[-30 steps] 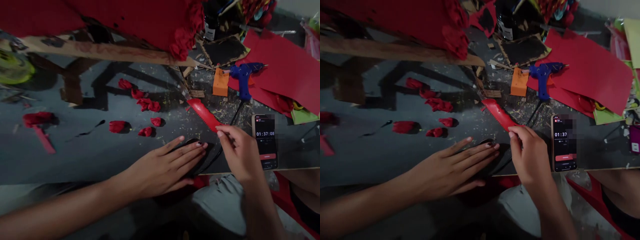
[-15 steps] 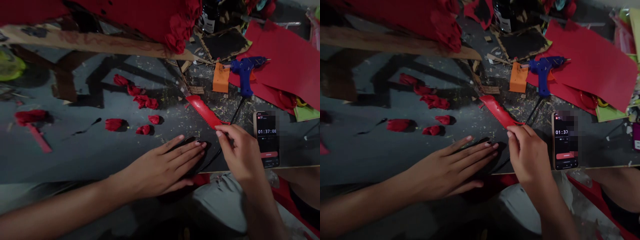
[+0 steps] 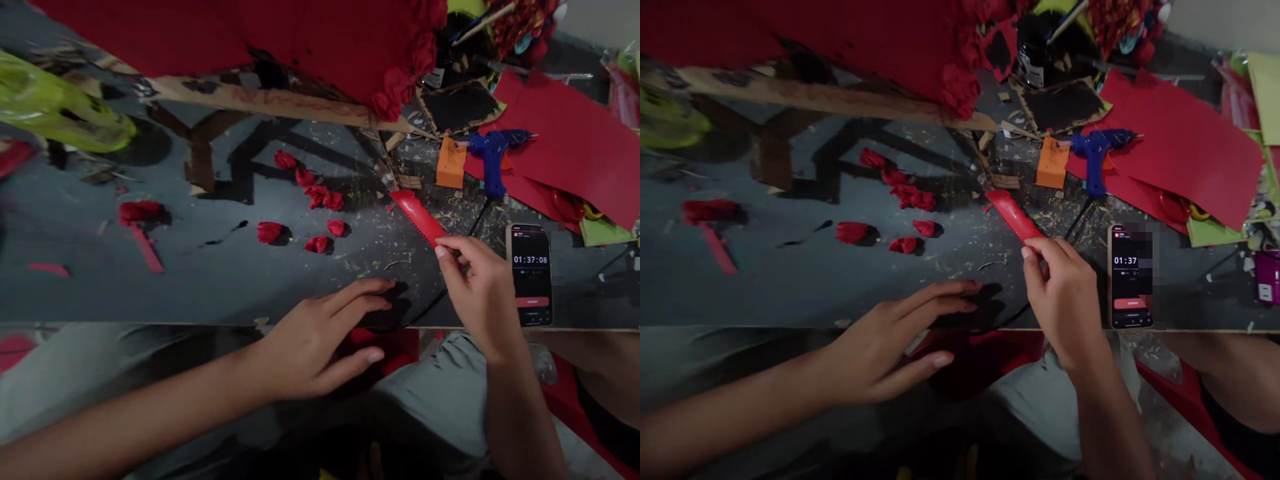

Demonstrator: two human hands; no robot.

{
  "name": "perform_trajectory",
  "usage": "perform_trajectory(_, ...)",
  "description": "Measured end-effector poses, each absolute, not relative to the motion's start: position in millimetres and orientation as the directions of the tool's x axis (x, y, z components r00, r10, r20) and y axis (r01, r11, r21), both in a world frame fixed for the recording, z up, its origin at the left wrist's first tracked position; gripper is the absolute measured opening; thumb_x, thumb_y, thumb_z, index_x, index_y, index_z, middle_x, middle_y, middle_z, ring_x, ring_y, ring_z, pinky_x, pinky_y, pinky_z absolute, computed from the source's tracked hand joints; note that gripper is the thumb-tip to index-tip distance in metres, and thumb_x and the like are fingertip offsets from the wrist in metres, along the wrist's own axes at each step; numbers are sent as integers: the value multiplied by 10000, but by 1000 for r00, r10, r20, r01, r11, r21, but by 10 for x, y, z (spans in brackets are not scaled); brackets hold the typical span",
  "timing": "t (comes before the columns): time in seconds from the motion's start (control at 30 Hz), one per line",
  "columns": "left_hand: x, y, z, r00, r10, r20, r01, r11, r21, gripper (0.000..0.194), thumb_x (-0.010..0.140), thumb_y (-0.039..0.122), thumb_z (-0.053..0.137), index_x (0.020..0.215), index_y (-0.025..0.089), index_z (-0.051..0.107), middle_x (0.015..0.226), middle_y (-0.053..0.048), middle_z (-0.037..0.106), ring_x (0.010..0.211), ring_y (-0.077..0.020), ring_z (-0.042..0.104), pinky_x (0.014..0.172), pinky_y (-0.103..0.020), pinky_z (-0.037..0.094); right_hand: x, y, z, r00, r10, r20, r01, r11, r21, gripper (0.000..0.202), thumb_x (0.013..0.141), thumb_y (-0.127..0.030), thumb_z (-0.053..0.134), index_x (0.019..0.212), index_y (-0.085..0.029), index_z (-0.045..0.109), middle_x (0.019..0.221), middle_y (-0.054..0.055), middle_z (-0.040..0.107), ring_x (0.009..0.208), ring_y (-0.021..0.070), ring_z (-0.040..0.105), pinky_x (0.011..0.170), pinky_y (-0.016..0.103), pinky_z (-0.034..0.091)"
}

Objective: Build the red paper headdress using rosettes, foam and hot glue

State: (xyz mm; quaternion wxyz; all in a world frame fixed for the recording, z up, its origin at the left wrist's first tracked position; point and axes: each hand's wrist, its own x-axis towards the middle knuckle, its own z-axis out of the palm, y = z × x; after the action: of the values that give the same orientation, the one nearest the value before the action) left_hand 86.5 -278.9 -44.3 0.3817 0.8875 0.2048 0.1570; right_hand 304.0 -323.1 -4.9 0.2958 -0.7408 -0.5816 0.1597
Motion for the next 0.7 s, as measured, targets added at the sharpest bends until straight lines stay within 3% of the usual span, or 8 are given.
perform_trajectory(0.13, 879, -2729, -379, 819, 569, 79, 271, -505, 820, 256, 915, 372, 399, 1071, 184, 477, 1180, -116, 532, 1045, -202, 579, 837, -309, 523, 3020, -3203, -77, 276, 955, 110, 768, -150, -623, 176, 874, -223, 498, 903, -175, 665, 802, 22, 677, 676, 110, 584, 652, 234, 453)
perform_trajectory(0.3, 926, -2655, -343, 780, 624, 33, 325, -450, 832, 269, 891, 403, 416, 1007, 174, 497, 1101, -111, 543, 1073, -240, 532, 881, -367, 493, 2997, -3169, -64, 287, 952, 104, 763, -161, -626, 170, 861, -228, 509, 902, -181, 667, 795, 17, 674, 652, 107, 570, 637, 233, 438)
perform_trajectory(0.43, 990, -2599, -264, 745, 666, -36, 409, -414, 813, 289, 893, 448, 369, 936, 177, 458, 982, -95, 547, 928, -219, 569, 760, -334, 487, 2956, -3135, -41, 275, 955, 108, 769, -151, -621, 182, 861, -226, 498, 903, -186, 670, 795, 22, 672, 679, 117, 585, 663, 244, 442)
perform_trajectory(0.57, 1072, -2502, -92, 725, 653, -220, 558, -370, 743, 318, 904, 450, 244, 868, 193, 428, 840, -50, 545, 679, -168, 527, 649, -323, 423, 2920, -3096, -42, 265, 956, 129, 772, -130, -622, 187, 851, -229, 499, 902, -192, 675, 824, 30, 687, 690, 126, 597, 673, 256, 450)
perform_trajectory(0.7, 1128, -2394, 38, 693, 643, -326, 637, -333, 696, 311, 875, 420, 209, 803, 198, 415, 788, -54, 550, 695, -188, 526, 644, -327, 384, 2905, -3062, -26, 258, 957, 135, 773, -121, -623, 190, 846, -246, 504, 897, -192, 679, 822, 30, 690, 689, 130, 602, 666, 259, 452)
